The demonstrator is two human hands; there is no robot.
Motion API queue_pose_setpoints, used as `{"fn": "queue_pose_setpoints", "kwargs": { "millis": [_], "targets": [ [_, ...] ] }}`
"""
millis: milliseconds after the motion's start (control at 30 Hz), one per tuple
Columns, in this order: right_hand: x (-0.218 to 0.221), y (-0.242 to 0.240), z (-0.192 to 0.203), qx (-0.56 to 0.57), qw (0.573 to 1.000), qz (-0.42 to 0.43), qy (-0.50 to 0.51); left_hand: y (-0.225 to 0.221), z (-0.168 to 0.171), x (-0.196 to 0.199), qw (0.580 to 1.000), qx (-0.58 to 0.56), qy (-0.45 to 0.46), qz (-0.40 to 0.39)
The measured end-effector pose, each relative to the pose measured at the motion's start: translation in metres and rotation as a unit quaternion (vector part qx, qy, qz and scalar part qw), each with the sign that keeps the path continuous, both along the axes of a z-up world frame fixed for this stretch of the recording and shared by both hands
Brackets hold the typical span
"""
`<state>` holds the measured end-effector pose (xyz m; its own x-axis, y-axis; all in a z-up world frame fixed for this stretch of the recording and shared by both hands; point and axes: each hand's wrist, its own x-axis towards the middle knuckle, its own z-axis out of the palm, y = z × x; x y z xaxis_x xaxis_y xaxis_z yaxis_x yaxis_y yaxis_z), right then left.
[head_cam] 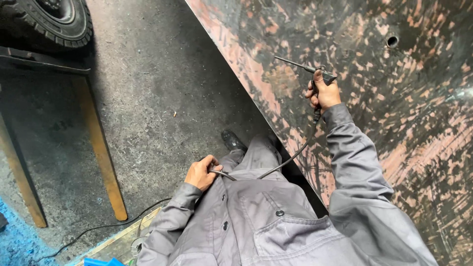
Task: Cleaning a large metal surface by wiping it with a rag and then using an air blow gun to remove dust and debris.
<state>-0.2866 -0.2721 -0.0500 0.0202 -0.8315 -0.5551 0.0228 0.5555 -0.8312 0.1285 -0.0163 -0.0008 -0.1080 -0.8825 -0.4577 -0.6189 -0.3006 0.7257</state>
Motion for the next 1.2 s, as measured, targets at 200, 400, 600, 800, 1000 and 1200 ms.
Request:
{"fn": "queue_pose_setpoints", "kwargs": {
  "millis": [200,400,600,800,1000,1200],
  "targets": [
    [0.075,-0.066,0.001,0.015,0.998,0.029,0.061,-0.037,0.004,0.039,0.997,0.024,-0.001,0.069],
    [0.130,-0.157,-0.006,-0.014,0.998,0.065,0.018,-0.088,-0.001,0.077,0.993,0.018,-0.012,0.120],
    [0.137,-0.265,-0.028,0.009,0.999,0.020,-0.029,-0.170,0.021,0.103,0.981,0.051,-0.046,0.183],
    [0.126,-0.363,-0.020,0.005,0.999,-0.033,-0.009,-0.243,0.030,0.110,0.983,0.083,-0.050,0.153],
    [0.140,-0.379,-0.005,-0.002,0.999,0.051,0.014,-0.274,0.033,0.118,0.987,0.089,-0.033,0.128],
    [0.153,-0.307,0.011,0.094,0.939,0.319,0.081,-0.277,0.034,0.110,0.986,0.088,-0.021,0.137]
  ]
}}
